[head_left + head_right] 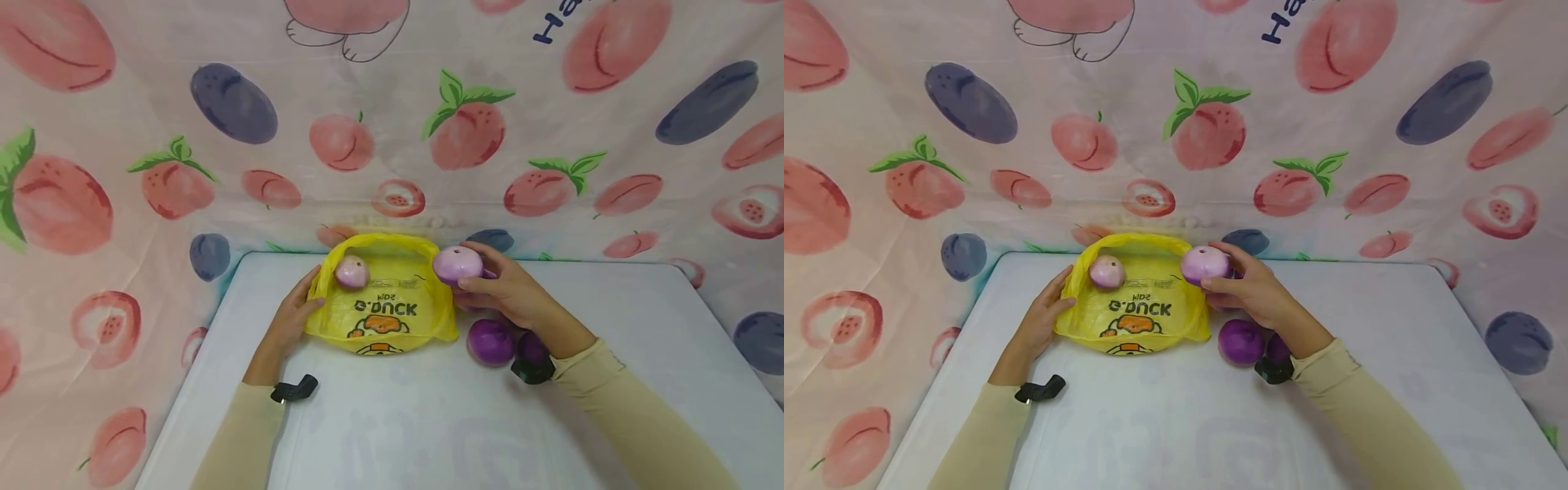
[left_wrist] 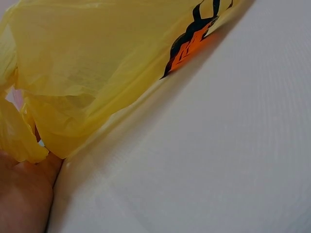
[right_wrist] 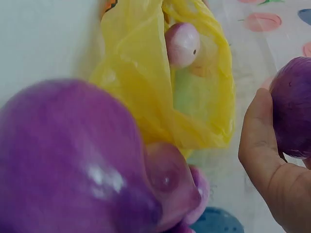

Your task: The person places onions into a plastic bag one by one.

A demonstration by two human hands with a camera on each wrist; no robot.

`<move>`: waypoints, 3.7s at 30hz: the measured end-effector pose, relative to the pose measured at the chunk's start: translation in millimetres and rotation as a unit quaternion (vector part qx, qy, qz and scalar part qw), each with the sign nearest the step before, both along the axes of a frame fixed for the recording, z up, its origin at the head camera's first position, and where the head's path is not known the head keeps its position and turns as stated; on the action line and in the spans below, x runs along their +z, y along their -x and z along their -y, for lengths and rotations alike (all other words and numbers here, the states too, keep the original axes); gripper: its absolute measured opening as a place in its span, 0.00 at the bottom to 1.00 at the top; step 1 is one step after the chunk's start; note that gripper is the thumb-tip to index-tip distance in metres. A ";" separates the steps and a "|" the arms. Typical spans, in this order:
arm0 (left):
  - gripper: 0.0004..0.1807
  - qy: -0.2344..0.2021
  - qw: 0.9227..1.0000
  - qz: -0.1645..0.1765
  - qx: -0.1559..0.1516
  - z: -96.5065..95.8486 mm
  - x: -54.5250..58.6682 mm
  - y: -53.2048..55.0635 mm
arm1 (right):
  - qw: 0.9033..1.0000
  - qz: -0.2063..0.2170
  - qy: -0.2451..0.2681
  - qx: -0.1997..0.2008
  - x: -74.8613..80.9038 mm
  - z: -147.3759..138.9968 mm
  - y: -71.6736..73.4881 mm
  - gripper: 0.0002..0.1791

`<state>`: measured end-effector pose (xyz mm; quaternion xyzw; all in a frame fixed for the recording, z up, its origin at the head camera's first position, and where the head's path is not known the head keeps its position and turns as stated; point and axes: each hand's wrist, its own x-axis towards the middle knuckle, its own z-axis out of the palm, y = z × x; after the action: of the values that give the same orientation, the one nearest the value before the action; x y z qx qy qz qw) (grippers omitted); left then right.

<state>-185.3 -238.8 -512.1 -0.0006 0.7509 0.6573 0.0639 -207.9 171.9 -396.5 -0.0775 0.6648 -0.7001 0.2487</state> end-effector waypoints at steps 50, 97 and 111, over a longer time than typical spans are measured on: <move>0.36 -0.011 1.000 -0.015 -0.010 0.4 2.0 0.1 | 0.972 -0.090 -0.210 0.048 -32.6 122.0 11.2 0.42; 0.36 -0.027 1.000 -0.001 -0.015 0.4 3.0 0.7 | 0.964 -0.081 -0.247 0.047 -74.4 173.8 9.3 0.45; 0.36 -0.032 0.999 -0.010 -0.021 0.3 1.9 1.1 | 0.955 -0.096 -0.275 0.050 -73.5 174.5 13.3 0.46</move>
<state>-186.3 -239.1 -510.1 0.0242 0.7300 0.6794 0.0700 -221.2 -2.7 -470.1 -0.1061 0.8477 -0.4659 0.2303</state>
